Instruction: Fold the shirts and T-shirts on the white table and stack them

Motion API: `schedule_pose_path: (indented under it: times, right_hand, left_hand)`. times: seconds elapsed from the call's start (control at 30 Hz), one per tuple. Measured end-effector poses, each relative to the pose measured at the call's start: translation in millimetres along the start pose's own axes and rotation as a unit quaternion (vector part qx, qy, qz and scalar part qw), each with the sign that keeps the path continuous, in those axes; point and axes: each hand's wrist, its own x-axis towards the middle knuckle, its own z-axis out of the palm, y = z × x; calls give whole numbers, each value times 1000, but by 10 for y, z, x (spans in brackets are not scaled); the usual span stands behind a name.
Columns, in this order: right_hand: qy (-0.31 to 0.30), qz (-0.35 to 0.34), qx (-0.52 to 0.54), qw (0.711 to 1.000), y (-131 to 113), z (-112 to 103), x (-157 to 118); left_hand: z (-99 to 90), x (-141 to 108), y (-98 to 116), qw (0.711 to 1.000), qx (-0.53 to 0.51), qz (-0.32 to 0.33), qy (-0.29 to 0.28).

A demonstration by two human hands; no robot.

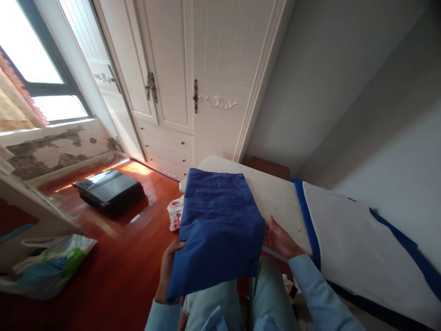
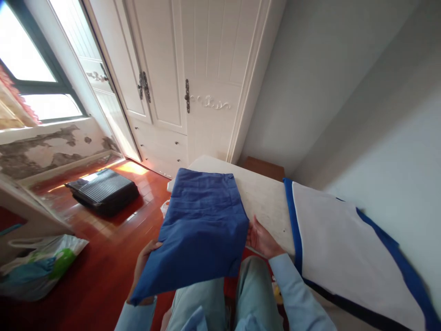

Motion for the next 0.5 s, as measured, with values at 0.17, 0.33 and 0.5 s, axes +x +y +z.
schedule_pose_path:
  times: [0.17, 0.33, 0.5]
  right_hand:
    - [-2, 21, 48, 999, -563, 37, 547]
    - [90, 28, 0, 996, -1033, 139, 1373]
    - [83, 15, -111, 990, -1345, 365, 1988]
  left_hand:
    - [-134, 27, 119, 999, -7, 41, 20]
    - [-86, 8, 165, 997, 7, 47, 66]
    - [23, -38, 176, 997, 25, -36, 66]
